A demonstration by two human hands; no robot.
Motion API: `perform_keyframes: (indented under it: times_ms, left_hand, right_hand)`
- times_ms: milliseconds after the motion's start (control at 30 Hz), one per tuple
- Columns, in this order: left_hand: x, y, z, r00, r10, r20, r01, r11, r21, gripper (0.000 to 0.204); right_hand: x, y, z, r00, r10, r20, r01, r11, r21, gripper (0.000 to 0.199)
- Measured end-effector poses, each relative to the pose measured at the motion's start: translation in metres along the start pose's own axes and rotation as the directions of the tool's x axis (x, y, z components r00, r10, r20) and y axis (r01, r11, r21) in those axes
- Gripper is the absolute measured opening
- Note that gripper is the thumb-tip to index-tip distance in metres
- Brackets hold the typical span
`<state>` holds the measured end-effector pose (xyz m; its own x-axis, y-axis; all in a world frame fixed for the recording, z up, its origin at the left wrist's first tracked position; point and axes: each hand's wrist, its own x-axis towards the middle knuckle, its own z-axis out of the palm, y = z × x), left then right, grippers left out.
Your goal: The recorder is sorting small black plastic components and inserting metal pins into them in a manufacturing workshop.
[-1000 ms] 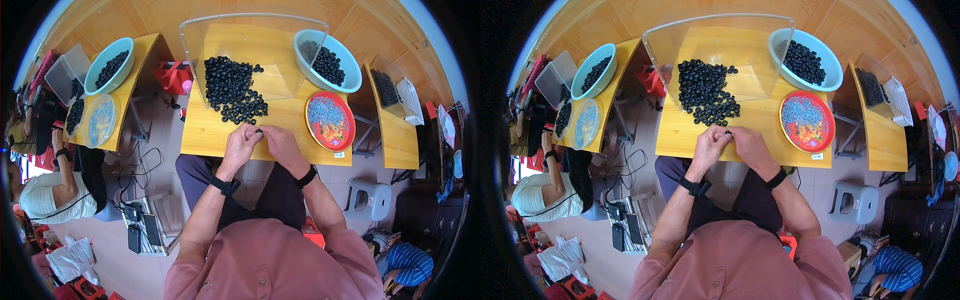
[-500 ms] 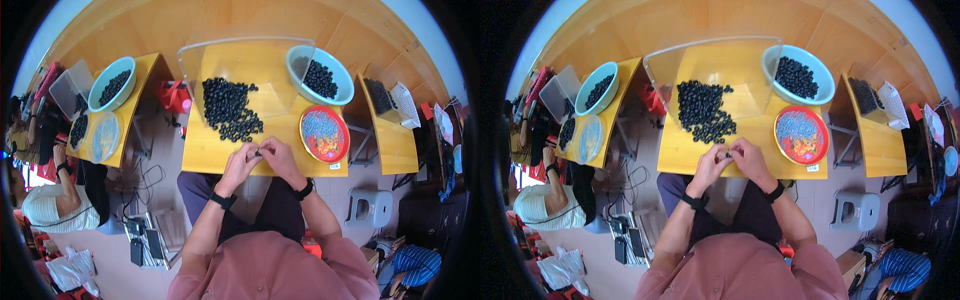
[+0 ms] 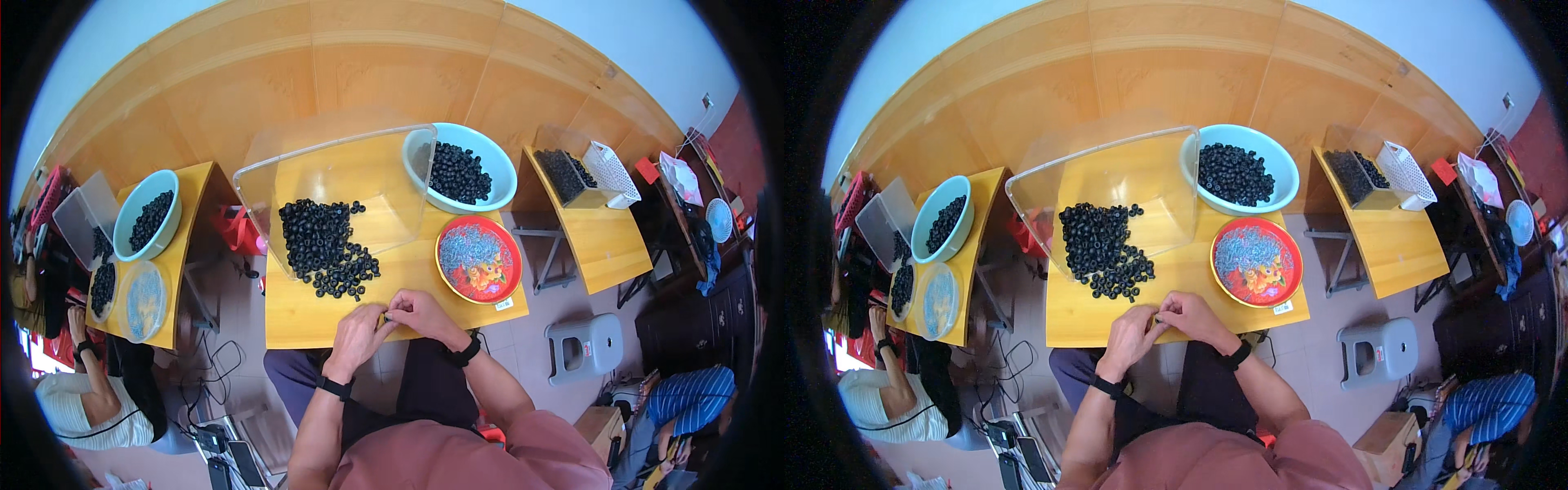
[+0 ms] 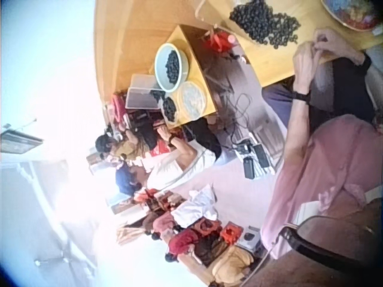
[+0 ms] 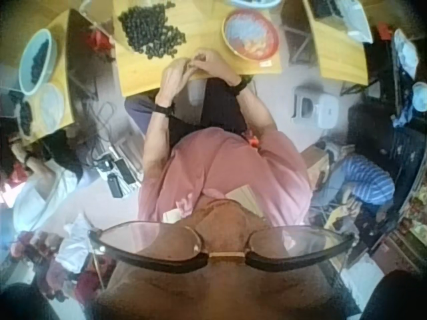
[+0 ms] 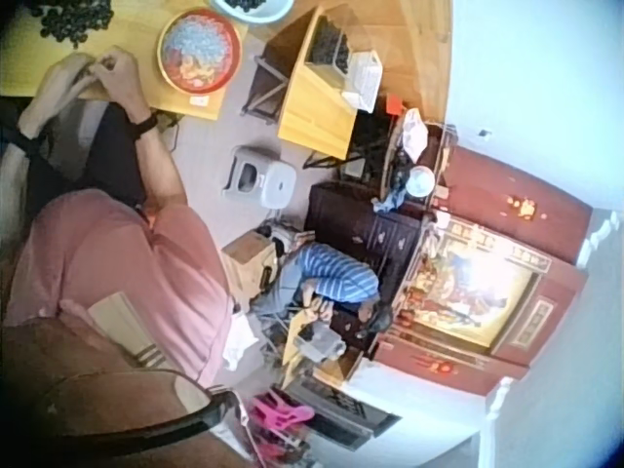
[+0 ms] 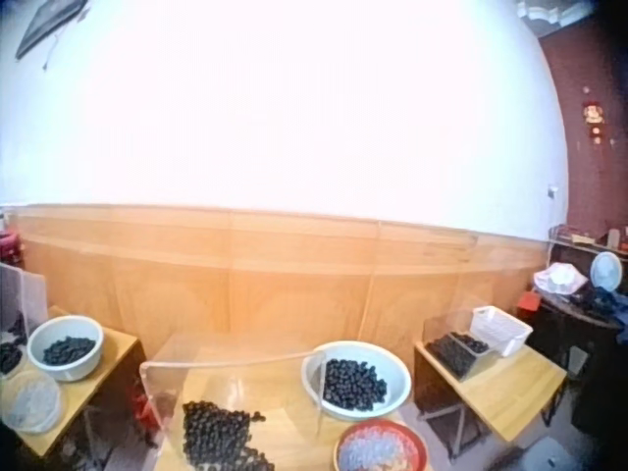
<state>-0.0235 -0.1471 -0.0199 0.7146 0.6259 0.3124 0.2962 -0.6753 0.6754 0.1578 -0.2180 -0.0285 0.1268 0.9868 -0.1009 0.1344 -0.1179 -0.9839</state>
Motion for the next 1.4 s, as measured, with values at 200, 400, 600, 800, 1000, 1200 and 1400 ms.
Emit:
perform_keyframes:
  times_ms: [200,400,600,800,1000,1200,1400]
  left_hand:
    - [0.002,0.002,-0.003,0.997,0.055,0.057,-0.059,0.996,0.062,0.026]
    - [-0.002,-0.001,0.003,0.995,0.104,0.005,-0.104,0.991,0.089,0.024]
    - [-0.003,-0.001,0.004,0.996,0.089,0.029,-0.091,0.992,0.085,0.022]
    - [-0.008,0.001,0.002,0.992,0.078,-0.104,-0.081,0.996,-0.022,0.023]
    - [-0.004,-0.003,0.001,0.998,0.054,-0.027,-0.054,0.999,-0.002,0.022]
    - [0.002,0.002,-0.005,0.991,-0.129,0.024,0.131,0.983,-0.13,0.016]
    - [-0.002,-0.019,-0.002,0.986,-0.139,0.091,0.163,0.907,-0.387,0.014]
  right_hand:
    - [0.0,-0.002,-0.002,0.998,0.02,0.052,-0.024,0.998,0.066,0.011]
    - [0.001,-0.003,-0.001,0.998,0.017,0.066,-0.017,1.0,0.004,0.012]
    - [0.003,0.0,-0.002,0.998,0.035,0.059,-0.035,0.999,0.005,0.012]
    - [-0.002,-0.034,-0.032,0.968,0.235,0.091,-0.232,0.971,-0.052,0.014]
    - [0.033,-0.101,-0.133,0.802,-0.318,-0.505,0.22,0.944,-0.245,0.03]
    - [0.015,-0.114,-0.065,0.706,-0.666,-0.241,0.293,0.584,-0.757,0.02]
    - [-0.028,-0.066,0.07,0.637,-0.631,0.443,0.736,0.326,-0.593,0.025]
